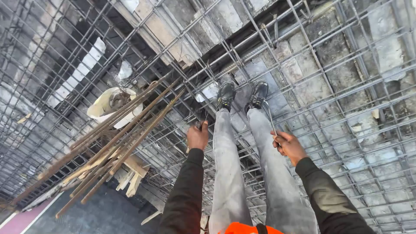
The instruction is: The person ties steel rebar intersections on a construction site using a wire tie and a manual rebar tying tool. The person repeatedly loops wire around rebar intersections and twists the wire to secure the grid.
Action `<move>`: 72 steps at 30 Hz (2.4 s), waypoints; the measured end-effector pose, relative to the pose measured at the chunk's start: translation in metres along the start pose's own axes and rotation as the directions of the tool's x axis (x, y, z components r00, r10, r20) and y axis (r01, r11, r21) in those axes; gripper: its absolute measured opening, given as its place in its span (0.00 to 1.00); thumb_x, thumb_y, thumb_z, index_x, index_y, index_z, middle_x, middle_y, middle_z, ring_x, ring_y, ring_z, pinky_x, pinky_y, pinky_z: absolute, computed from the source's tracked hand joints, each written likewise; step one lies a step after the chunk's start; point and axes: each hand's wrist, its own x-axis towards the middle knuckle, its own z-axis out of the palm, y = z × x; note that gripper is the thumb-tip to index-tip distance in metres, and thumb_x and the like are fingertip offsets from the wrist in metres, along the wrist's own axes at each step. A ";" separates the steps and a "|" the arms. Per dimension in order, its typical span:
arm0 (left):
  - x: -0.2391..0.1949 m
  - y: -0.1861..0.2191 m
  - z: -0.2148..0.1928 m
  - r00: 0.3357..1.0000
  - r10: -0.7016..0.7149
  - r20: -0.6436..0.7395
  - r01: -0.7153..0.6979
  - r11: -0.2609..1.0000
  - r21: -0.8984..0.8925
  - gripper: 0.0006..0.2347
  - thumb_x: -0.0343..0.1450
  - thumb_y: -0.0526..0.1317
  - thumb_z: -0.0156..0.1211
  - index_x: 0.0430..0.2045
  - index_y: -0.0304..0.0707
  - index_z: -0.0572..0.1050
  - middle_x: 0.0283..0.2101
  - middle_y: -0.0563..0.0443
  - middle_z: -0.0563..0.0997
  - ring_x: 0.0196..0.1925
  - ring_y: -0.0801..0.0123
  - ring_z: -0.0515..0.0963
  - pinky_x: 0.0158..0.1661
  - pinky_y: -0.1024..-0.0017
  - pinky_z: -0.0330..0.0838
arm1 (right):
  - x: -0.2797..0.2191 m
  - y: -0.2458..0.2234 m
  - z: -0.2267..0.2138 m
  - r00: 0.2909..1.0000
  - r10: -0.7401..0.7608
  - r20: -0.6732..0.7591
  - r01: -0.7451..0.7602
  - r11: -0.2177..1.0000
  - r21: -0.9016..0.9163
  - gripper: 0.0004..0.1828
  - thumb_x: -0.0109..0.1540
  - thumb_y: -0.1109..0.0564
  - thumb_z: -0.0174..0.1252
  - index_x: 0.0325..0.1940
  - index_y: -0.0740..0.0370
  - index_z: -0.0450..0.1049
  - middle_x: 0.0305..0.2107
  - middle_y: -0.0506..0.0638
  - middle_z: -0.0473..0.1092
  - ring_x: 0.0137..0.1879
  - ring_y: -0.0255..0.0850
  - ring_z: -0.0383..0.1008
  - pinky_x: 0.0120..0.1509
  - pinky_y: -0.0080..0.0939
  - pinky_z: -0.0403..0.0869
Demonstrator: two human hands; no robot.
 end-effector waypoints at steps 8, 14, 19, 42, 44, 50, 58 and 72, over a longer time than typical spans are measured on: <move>0.223 0.066 0.146 0.988 0.057 0.145 -0.116 0.889 0.444 0.18 0.81 0.52 0.59 0.47 0.38 0.91 0.47 0.29 0.93 0.57 0.31 0.93 0.54 0.32 0.89 | 0.238 0.019 0.013 0.987 -0.158 -0.011 0.130 0.850 -0.510 0.22 0.75 0.45 0.64 0.71 0.52 0.88 0.35 0.56 0.82 0.42 0.50 0.80 0.44 0.52 0.74; 0.423 0.062 0.274 0.981 0.100 0.166 -0.187 0.704 0.685 0.13 0.80 0.47 0.65 0.44 0.44 0.94 0.47 0.37 0.95 0.57 0.42 0.95 0.52 0.39 0.92 | 0.397 0.014 -0.006 0.954 -0.298 0.023 0.200 0.576 -0.793 0.23 0.78 0.37 0.61 0.70 0.43 0.91 0.50 0.61 0.88 0.62 0.71 0.86 0.69 0.70 0.80; 0.435 0.083 0.268 0.972 0.135 0.194 -0.221 0.809 0.545 0.15 0.78 0.48 0.65 0.52 0.42 0.92 0.52 0.34 0.94 0.61 0.36 0.93 0.57 0.38 0.91 | 0.441 -0.024 -0.014 0.974 -0.210 0.081 0.175 0.482 -0.859 0.23 0.77 0.37 0.61 0.75 0.33 0.89 0.56 0.58 0.88 0.67 0.70 0.85 0.72 0.71 0.79; 0.396 0.128 0.283 0.912 0.269 0.311 -0.410 0.648 0.642 0.15 0.86 0.30 0.57 0.28 0.42 0.84 0.28 0.54 0.85 0.29 0.67 0.84 0.35 0.63 0.87 | 0.503 -0.052 0.010 0.979 0.078 0.191 0.161 0.290 -0.944 0.32 0.84 0.35 0.50 0.92 0.37 0.69 0.83 0.61 0.68 0.40 0.55 0.78 0.45 0.57 0.79; 0.407 0.130 0.290 0.916 0.249 0.314 -0.397 0.657 0.640 0.15 0.88 0.31 0.54 0.31 0.42 0.82 0.29 0.55 0.83 0.27 0.70 0.80 0.32 0.66 0.85 | 0.509 -0.054 0.005 0.980 0.053 0.193 0.166 0.318 -0.933 0.30 0.83 0.36 0.53 0.91 0.36 0.73 0.78 0.58 0.74 0.51 0.56 0.81 0.55 0.59 0.79; 0.423 0.131 0.291 0.909 0.188 0.373 -0.395 0.676 0.622 0.07 0.91 0.37 0.57 0.54 0.43 0.85 0.34 0.54 0.85 0.26 0.74 0.78 0.29 0.70 0.83 | 0.497 -0.043 -0.013 0.975 0.026 0.223 0.169 0.567 -0.806 0.28 0.83 0.49 0.62 0.89 0.50 0.77 0.44 0.55 0.86 0.49 0.47 0.82 0.57 0.54 0.75; 0.436 0.135 0.284 0.875 0.251 0.414 -0.477 0.596 0.646 0.11 0.88 0.26 0.53 0.46 0.39 0.84 0.34 0.51 0.86 0.28 0.69 0.81 0.33 0.67 0.87 | 0.485 -0.022 -0.019 0.972 -0.022 0.236 0.197 0.627 -0.753 0.24 0.84 0.51 0.61 0.86 0.52 0.81 0.36 0.54 0.85 0.38 0.46 0.78 0.49 0.57 0.74; 0.473 0.172 0.279 0.882 0.059 0.467 -0.400 0.618 0.677 0.14 0.88 0.49 0.66 0.60 0.41 0.77 0.48 0.53 0.86 0.43 0.68 0.89 0.44 0.65 0.90 | 0.440 -0.062 0.038 0.985 0.136 0.105 -0.031 0.744 -0.667 0.25 0.84 0.44 0.55 0.84 0.47 0.78 0.65 0.57 0.83 0.69 0.53 0.84 0.71 0.58 0.78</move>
